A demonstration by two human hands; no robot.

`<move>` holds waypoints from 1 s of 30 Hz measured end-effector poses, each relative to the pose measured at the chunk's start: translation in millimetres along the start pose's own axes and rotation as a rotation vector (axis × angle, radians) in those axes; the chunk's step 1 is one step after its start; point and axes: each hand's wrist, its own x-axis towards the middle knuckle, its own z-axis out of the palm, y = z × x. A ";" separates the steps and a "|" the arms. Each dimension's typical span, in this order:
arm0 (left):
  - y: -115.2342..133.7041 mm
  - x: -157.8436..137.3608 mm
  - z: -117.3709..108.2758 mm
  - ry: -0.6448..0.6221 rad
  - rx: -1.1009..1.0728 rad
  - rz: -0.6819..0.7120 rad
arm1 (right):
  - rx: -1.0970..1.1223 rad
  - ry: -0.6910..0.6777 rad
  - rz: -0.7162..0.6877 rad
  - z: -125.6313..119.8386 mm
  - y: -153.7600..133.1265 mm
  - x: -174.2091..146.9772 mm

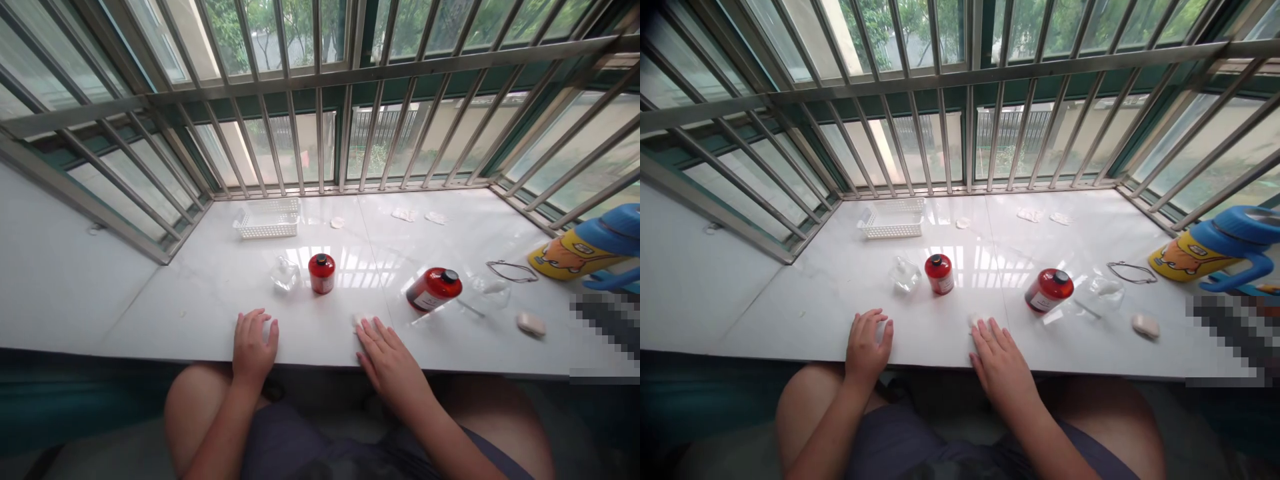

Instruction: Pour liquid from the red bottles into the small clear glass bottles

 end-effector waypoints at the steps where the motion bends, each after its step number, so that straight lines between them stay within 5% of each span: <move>1: -0.1 -0.3 0.2 0.001 -0.002 -0.002 | -0.015 0.013 0.034 -3.4 5.6 -7.5; 5: 1.4 -1.1 0.4 0.008 -0.005 -0.003 | -0.063 0.009 0.160 -8.3 7.3 -15.6; 10: 2.4 -4.8 -0.1 0.063 -0.009 0.009 | -0.013 -0.107 0.204 -0.6 -52.4 24.3; 15: -4.3 -13.4 -2.8 0.199 -0.072 0.023 | 0.239 -0.267 -0.031 7.0 -147.3 119.8; 19: -7.2 -14.2 -9.0 0.372 -0.162 -0.194 | 0.385 -0.316 -0.281 5.9 -191.9 191.1; 22: -5.0 -11.9 -12.1 0.403 -0.207 -0.310 | 0.439 -0.200 -0.410 -4.5 -190.0 208.7; 25: -1.1 -9.3 -10.7 0.310 -0.147 -0.221 | 0.452 0.068 -0.446 -25.2 -164.8 204.2; 28: 5.5 -3.6 -7.0 0.244 -0.072 -0.190 | 0.435 0.363 -0.273 -48.7 -126.1 204.9; 30: 12.6 3.2 -3.6 0.216 -0.064 -0.208 | 0.425 0.441 -0.080 -57.5 -97.4 214.0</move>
